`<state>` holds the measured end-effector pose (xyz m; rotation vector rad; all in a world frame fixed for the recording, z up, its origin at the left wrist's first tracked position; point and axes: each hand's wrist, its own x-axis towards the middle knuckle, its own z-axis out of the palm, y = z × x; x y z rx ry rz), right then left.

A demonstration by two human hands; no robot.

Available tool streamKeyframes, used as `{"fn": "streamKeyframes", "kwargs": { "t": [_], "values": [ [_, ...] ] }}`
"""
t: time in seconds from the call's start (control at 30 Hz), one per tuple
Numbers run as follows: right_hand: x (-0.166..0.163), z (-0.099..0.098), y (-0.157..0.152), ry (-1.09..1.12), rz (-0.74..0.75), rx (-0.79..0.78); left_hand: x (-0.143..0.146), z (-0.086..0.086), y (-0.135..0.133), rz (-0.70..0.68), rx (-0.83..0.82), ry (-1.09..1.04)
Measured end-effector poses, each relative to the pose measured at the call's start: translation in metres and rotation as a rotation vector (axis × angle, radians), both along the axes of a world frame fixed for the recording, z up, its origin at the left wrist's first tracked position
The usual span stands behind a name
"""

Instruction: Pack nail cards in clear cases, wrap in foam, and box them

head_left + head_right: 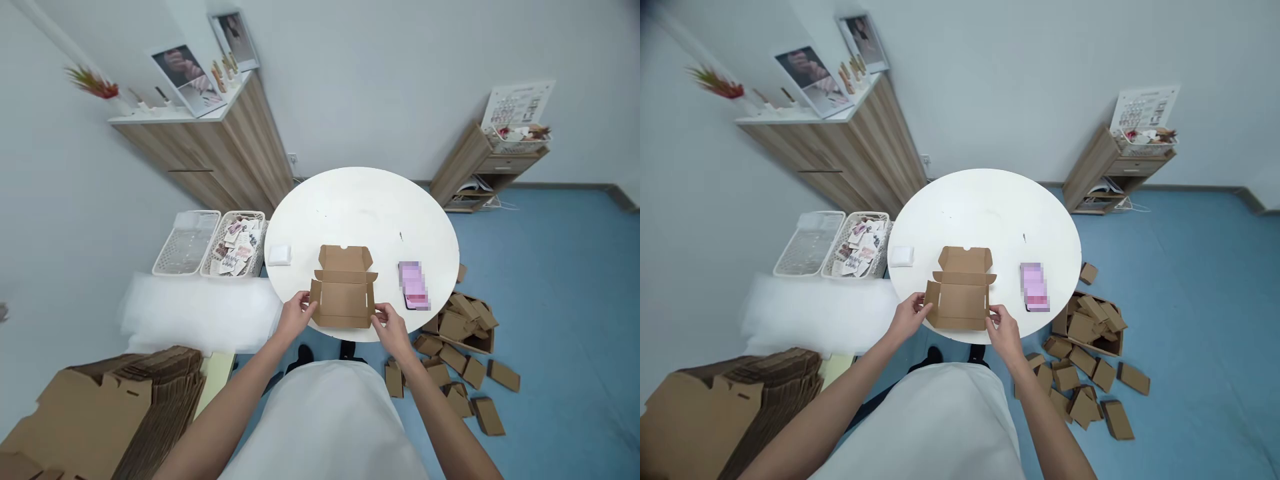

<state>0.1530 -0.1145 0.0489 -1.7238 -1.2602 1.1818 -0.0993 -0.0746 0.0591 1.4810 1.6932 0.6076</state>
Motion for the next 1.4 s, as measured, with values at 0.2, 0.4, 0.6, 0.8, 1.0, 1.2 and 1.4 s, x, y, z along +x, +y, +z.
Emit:
{"fn": "streamKeyframes", "kwargs": {
  "t": [0.2, 0.4, 0.6, 0.8, 1.0, 1.2, 1.4],
  "values": [
    [-0.002, -0.028, 0.002, -0.042, -0.093, -0.013, 0.019, -0.019, 0.012, -0.071, -0.075, 0.021],
    [-0.006, -0.034, 0.009, -0.118, -0.166, -0.086, 0.016, -0.042, 0.024, -0.095, -0.125, -0.107],
    [-0.005, -0.03, 0.009, -0.24, -0.241, -0.102, 0.015, -0.058, 0.042, -0.137, -0.15, -0.151],
    [0.0, -0.023, 0.014, -0.271, -0.241, -0.144, 0.014, -0.057, 0.049, -0.178, -0.035, 0.002],
    [0.014, -0.029, 0.026, -0.358, -0.181, -0.056, 0.018, -0.047, 0.029, -0.329, 0.241, 0.362],
    [0.04, -0.03, 0.061, -0.561, 0.034, 0.003, 0.04, -0.048, 0.027, -0.659, 0.286, 0.582],
    [0.047, -0.031, 0.105, -0.685, 0.379, -0.03, 0.06, -0.06, 0.032, -0.75, 0.165, 0.632]
  ]
}}
